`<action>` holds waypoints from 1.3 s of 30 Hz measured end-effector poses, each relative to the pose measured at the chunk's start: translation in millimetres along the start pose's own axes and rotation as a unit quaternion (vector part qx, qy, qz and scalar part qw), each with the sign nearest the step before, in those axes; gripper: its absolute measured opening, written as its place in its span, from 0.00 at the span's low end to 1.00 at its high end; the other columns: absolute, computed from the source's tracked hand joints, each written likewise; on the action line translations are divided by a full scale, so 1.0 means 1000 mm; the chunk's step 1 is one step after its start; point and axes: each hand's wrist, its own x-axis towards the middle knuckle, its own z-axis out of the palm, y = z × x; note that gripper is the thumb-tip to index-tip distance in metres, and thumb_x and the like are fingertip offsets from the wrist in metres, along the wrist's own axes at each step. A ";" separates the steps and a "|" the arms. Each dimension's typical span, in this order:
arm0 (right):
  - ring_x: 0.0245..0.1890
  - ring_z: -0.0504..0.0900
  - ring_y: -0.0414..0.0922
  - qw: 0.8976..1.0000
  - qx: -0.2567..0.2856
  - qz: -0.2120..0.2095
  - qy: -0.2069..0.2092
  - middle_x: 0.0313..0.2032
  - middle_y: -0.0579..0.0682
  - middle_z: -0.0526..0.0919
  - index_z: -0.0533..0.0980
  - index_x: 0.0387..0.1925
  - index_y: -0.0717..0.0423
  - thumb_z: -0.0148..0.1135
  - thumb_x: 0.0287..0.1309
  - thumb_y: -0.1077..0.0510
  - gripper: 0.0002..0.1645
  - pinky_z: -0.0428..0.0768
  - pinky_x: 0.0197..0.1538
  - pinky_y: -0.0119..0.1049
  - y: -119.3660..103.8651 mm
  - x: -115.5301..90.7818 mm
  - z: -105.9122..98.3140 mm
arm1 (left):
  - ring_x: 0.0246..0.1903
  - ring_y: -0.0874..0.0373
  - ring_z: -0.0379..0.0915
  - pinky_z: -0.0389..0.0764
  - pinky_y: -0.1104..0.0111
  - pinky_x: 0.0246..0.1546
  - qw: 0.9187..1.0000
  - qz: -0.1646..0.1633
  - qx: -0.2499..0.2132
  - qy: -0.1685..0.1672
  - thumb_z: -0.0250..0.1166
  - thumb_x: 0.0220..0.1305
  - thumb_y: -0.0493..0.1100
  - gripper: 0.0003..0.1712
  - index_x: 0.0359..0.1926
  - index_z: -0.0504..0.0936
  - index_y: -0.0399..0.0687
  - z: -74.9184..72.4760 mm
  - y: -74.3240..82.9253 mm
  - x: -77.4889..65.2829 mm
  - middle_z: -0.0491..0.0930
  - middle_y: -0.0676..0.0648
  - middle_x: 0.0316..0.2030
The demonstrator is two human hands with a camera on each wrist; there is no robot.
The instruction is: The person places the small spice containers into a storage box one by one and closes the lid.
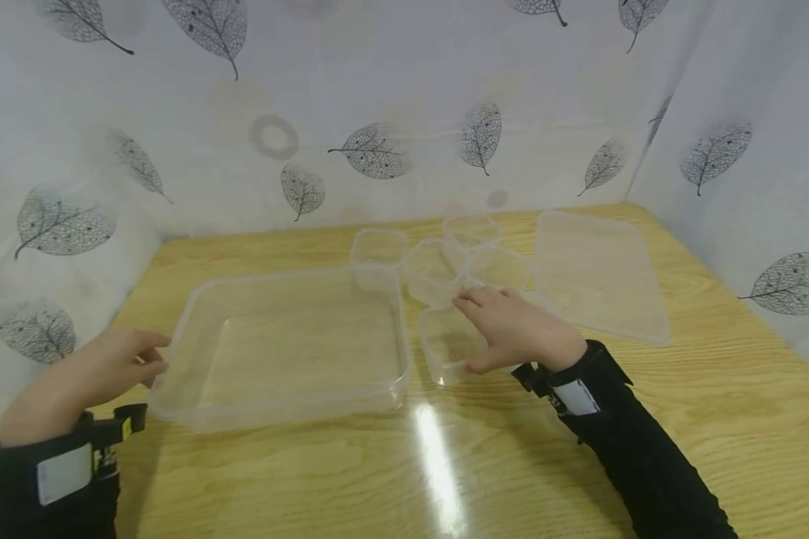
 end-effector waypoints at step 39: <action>0.49 0.66 0.51 0.988 0.027 -0.052 0.145 0.51 0.59 0.66 0.62 0.57 0.68 0.65 0.32 0.34 0.56 0.71 0.48 0.43 -0.005 -0.021 -0.023 | 0.40 0.37 0.71 0.78 0.62 0.28 0.994 -0.024 -0.101 -0.025 0.52 0.60 0.30 0.33 0.59 0.46 0.15 0.006 0.001 -0.001 0.64 0.21 0.44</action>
